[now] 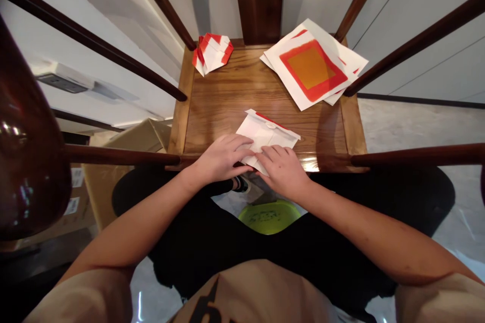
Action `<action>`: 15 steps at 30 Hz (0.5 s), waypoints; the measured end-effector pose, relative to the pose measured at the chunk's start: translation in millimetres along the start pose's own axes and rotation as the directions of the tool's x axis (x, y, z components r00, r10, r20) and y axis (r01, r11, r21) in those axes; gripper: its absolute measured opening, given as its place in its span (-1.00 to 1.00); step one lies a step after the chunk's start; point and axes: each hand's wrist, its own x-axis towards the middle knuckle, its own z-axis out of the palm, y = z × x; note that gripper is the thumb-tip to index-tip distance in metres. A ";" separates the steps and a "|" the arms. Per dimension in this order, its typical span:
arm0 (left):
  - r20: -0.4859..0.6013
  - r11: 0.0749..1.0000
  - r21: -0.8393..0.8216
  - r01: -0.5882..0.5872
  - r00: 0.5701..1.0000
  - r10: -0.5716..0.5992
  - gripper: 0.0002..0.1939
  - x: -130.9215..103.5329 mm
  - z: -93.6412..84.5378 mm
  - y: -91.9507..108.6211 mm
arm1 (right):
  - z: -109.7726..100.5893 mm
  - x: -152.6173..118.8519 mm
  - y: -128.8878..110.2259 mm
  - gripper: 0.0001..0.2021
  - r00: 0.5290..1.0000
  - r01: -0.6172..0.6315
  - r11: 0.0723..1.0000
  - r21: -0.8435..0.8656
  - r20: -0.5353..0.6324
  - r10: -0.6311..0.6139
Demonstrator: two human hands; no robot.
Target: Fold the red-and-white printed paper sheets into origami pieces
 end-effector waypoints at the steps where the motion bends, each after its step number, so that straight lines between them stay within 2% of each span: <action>1: 0.012 1.000 -0.021 0.008 1.000 -0.007 -0.56 -1.1 -3.5 -1.7 | -0.4 0.4 2.6 -0.62 1.000 0.012 1.000 0.016 0.001 -0.012; 4: 0.046 0.997 -0.059 0.046 0.998 -0.043 -0.38 -4.2 -12.1 -5.6 | -3.4 2.8 13.6 -0.71 1.000 0.019 0.996 0.089 -0.010 -0.018; 6: 0.055 0.996 -0.066 0.055 0.997 -0.051 -0.35 -5.2 -14.1 -6.6 | -6.0 5.3 21.9 -0.74 0.999 0.006 0.990 0.140 -0.037 0.000; 10: 0.029 0.997 -0.055 0.051 0.998 -0.050 -0.55 -4.3 -8.1 -7.3 | -8.8 9.9 33.8 -0.75 0.998 0.014 0.985 0.174 -0.071 -0.002; 13: 0.006 0.997 -0.040 0.064 0.998 -0.064 -0.72 -2.3 -2.0 -8.4 | -7.9 11.1 36.9 -0.75 0.999 0.019 0.987 0.161 -0.045 -0.012; 15: 0.006 0.997 -0.031 0.070 0.998 -0.070 -0.76 -1.3 0.2 -9.1 | -6.7 11.2 37.2 -0.74 0.999 0.024 0.987 0.157 -0.027 -0.020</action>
